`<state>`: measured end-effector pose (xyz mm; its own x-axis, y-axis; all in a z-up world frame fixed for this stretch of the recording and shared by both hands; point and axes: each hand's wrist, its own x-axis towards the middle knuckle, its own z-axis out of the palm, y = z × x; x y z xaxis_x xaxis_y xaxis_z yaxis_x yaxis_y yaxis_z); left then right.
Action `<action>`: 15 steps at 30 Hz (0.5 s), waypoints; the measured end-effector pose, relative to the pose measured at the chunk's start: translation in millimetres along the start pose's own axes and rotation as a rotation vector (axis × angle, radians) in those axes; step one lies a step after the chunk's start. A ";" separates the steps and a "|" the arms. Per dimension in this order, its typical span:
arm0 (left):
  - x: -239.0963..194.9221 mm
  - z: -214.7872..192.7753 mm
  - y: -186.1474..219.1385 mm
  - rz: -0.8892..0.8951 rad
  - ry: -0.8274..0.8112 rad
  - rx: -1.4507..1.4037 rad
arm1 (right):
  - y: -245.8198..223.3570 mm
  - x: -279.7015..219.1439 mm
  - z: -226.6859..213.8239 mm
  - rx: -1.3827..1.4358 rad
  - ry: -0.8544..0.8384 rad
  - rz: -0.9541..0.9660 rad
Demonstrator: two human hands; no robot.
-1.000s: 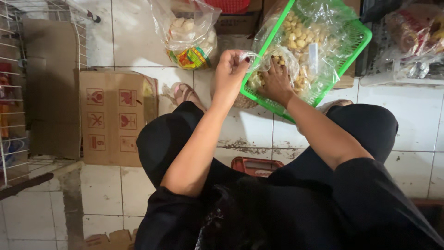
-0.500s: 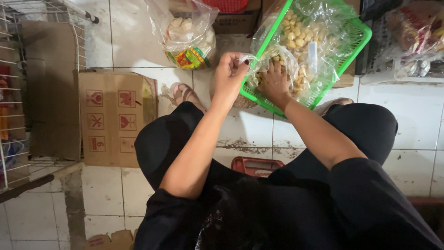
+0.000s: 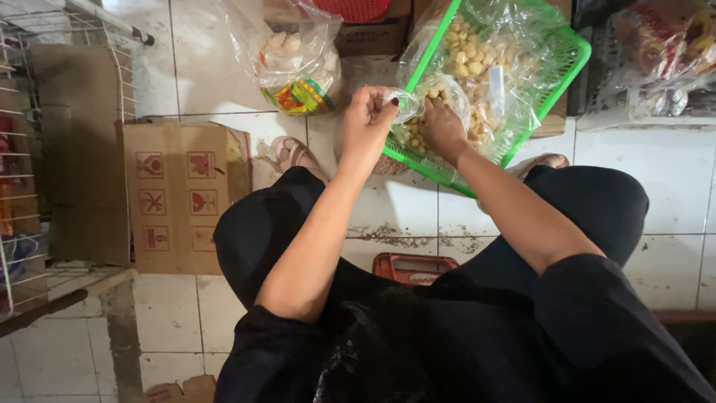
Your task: The person places snacks or dried food items into small plastic bags by hand and seals them.
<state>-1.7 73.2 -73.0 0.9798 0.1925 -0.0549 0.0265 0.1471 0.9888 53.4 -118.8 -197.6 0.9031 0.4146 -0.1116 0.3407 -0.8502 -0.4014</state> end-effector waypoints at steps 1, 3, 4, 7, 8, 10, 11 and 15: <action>-0.3 0.4 0.4 -0.005 -0.006 0.019 | -3.3 -1.1 -7.9 0.066 -0.025 0.046; -2.5 0.5 -0.6 -0.018 -0.016 0.057 | -11.1 -4.5 -25.5 0.198 -0.078 0.138; -1.5 1.8 -2.2 -0.018 -0.022 0.038 | -14.4 -8.6 -35.4 0.332 -0.061 0.134; 2.0 7.6 -12.1 -0.001 -0.036 0.003 | -22.7 -21.9 -69.7 0.758 -0.098 0.264; 2.9 9.6 -15.2 0.017 -0.036 0.007 | -23.4 -23.7 -85.7 0.914 -0.173 0.405; 3.0 15.3 -19.4 0.030 -0.034 0.018 | -25.7 -32.9 -116.4 1.124 -0.250 0.538; 1.9 19.5 -20.2 0.025 -0.032 0.027 | -24.5 -41.1 -132.4 1.179 -0.252 0.528; -3.0 33.2 -15.5 -0.033 -0.061 0.122 | -26.7 -66.9 -179.2 1.429 -0.283 0.446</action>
<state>1.5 38.1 -83.5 0.9880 0.1300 -0.0833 0.0797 0.0327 0.9963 30.7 -182.0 -16.5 0.7259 0.4050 -0.5559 -0.6178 0.0287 -0.7858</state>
